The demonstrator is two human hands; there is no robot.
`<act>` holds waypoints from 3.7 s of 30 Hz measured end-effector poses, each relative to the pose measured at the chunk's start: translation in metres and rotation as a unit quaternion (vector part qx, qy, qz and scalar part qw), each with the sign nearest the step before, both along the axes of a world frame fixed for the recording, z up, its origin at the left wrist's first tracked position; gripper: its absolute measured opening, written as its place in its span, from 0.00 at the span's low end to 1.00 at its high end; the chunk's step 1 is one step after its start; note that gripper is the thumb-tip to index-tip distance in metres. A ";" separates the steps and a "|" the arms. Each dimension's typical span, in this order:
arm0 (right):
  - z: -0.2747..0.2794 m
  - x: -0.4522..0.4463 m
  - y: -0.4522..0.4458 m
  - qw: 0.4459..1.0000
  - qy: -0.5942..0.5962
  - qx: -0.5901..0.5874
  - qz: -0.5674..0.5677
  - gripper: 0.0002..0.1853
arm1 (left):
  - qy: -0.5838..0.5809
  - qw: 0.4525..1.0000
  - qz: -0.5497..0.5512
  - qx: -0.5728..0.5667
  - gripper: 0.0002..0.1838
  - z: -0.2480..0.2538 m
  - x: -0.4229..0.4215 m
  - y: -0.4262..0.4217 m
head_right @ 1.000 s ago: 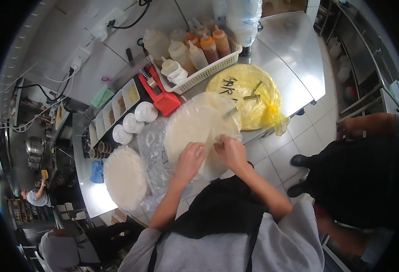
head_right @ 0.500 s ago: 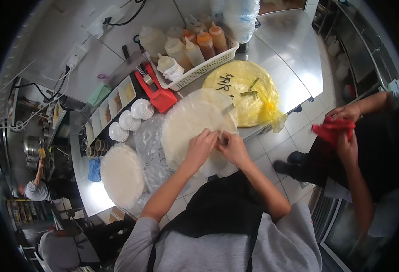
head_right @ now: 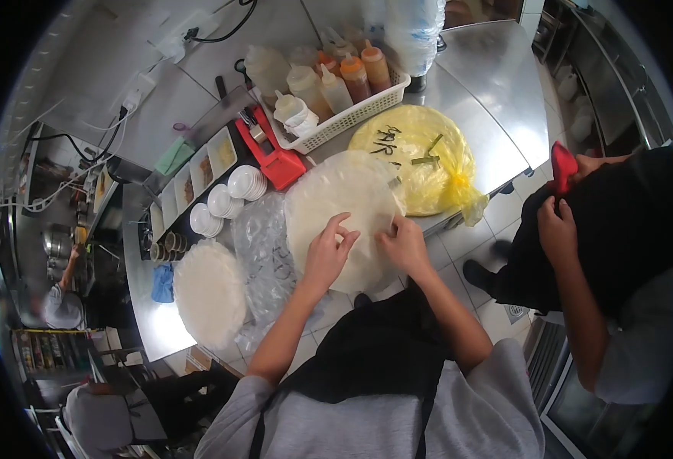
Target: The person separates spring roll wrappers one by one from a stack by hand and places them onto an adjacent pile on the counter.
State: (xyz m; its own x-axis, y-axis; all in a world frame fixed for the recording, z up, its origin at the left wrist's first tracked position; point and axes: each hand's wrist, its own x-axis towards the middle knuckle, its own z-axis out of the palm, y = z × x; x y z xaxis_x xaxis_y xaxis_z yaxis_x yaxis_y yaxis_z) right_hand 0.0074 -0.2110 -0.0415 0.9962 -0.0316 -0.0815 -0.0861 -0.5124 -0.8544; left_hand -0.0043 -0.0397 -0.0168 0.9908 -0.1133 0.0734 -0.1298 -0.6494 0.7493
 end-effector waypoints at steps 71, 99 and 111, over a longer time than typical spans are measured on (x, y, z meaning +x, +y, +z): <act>-0.016 0.013 0.022 0.986 -0.163 0.013 -0.017 0.17 | 0.006 0.982 -0.072 0.176 0.19 -0.011 0.035 -0.029; 0.000 0.019 0.013 0.981 -0.186 -0.007 -0.060 0.12 | -0.072 0.992 0.052 0.087 0.10 0.022 0.022 0.013; 0.016 0.038 -0.007 0.993 -0.098 -0.022 0.055 0.10 | 0.004 0.991 0.119 0.054 0.11 0.033 -0.002 0.062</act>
State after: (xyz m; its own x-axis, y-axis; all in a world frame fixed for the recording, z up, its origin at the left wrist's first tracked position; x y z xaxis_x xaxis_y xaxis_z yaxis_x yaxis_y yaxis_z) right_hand 0.0458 -0.2180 -0.0255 0.9904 0.0791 0.1137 0.1384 -0.5468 -0.8258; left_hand -0.0067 0.0225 0.0163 0.9911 0.1164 0.0651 0.0423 -0.7371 0.6745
